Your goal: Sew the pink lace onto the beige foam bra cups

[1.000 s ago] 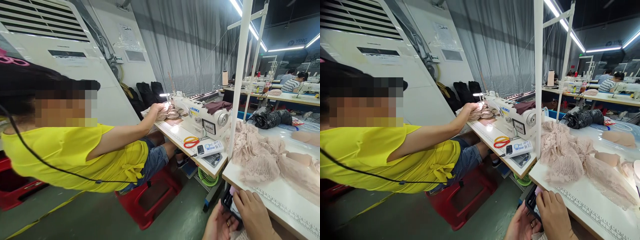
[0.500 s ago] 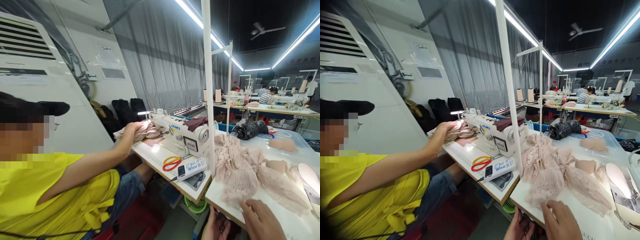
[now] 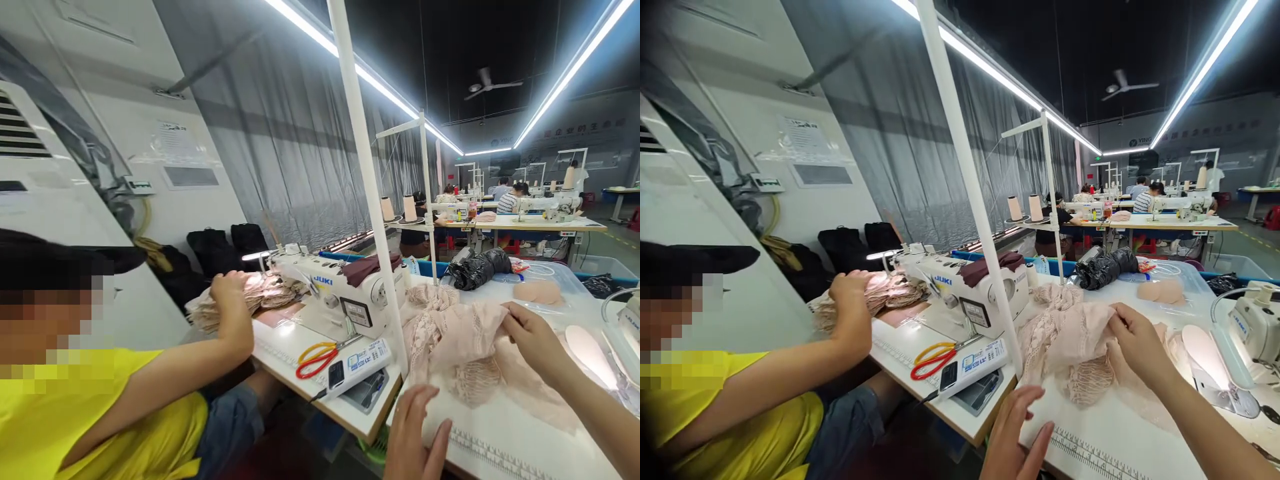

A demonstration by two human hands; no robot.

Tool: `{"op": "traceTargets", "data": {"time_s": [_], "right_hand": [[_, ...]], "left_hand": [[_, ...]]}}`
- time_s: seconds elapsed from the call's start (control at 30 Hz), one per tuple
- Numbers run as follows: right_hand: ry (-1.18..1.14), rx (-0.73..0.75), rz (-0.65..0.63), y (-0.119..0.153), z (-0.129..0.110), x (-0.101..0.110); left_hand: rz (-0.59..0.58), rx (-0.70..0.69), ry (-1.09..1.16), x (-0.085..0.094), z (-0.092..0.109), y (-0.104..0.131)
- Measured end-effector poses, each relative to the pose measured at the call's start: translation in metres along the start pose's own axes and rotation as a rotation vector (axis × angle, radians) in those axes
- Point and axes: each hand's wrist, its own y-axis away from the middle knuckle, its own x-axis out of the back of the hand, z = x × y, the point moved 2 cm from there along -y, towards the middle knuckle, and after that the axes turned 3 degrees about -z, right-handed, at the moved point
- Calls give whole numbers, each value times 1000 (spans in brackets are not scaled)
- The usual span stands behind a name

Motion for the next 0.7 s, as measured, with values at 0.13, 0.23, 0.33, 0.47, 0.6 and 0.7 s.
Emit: {"op": "traceTargets", "data": {"time_s": [0.13,0.23,0.33,0.47,0.6,0.7], "right_hand": [[-97,-75,38,11,-2,7],[-107,-131,106,32,14,14],[-92,-213,187,50,41,24],[-58,-296,214,67,79,26],[-30,-186,56,77,97,2],[-40,-116,-85,80,101,-12]], "left_hand": [[-191,-33,-237,-47,24,-60],[-316,33,-308,-57,33,-100],[-272,-15,-242,-52,47,-130],[-227,-11,-126,-53,63,-157],[-312,45,-31,-77,70,-172],[-401,72,-17,-91,70,-168]]}}
